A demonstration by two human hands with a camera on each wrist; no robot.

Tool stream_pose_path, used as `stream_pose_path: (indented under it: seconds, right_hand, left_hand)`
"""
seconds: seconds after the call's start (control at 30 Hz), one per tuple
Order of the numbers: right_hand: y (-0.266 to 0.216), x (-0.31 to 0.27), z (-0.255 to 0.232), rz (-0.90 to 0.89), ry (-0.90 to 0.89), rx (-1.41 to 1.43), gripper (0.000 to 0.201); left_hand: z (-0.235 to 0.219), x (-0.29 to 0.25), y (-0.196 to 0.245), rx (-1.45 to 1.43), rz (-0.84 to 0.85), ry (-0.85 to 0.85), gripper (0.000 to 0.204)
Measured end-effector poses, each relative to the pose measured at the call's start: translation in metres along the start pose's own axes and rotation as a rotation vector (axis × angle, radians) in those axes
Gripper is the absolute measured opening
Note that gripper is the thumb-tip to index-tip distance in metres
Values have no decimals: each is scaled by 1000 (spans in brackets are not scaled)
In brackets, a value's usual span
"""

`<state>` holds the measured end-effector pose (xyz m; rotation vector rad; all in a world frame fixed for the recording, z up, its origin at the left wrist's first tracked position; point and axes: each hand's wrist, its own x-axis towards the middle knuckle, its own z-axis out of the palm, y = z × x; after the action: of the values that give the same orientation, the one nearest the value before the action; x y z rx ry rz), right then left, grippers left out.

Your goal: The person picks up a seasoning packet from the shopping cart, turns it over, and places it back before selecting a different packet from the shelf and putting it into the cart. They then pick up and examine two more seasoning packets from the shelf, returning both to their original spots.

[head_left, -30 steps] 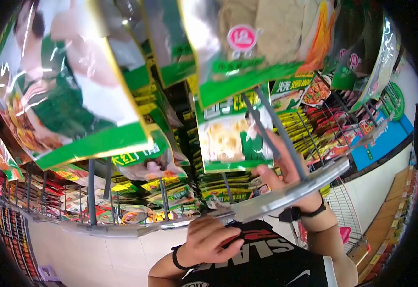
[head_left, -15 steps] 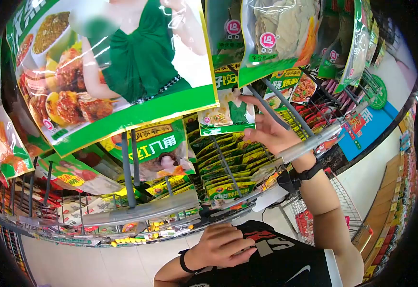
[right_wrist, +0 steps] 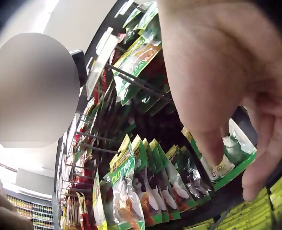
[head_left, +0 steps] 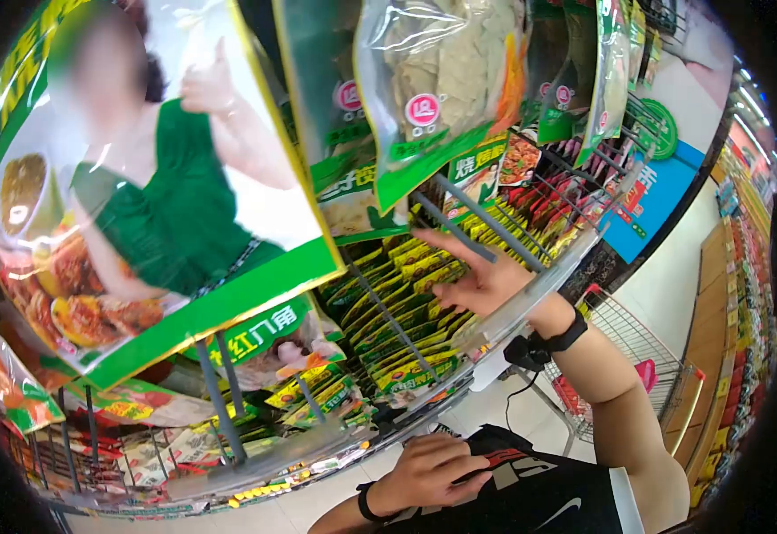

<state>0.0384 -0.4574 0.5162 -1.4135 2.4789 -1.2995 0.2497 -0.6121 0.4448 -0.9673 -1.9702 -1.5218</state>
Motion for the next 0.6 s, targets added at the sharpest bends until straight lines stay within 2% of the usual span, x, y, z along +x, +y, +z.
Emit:
stream_pose_path:
  seconds: [0.03,0.13,0.2,0.33,0.4,0.5,0.6]
  right_hand:
    - [-12,-6,-6,26,-10,-74,64]
    - [-17,-32,-9,6,4,-53,46]
    - [-38,-57,-18,63,-23,113,34]
    - [-39,-122,-30,14,-120,240,32]
    - [-24,-164,-29,93,-107,290,32]
    - [-1,-220,-33,249,-77,261,33]
    - [5,-267,-47,201,-8,116,30]
  left_hand:
    - [2,1,-1,0,-5,-33,17]
    - [14,1,-8,-32,-3,-112,15]
    - [29,-4,-20,-49,21,-149,14]
    - [50,5,-22,-86,-37,-245,11]
    - [65,10,-23,-133,-67,-268,7]
    - [95,13,-28,-144,-115,-334,1]
    - [132,28,-28,-87,-182,-507,5]
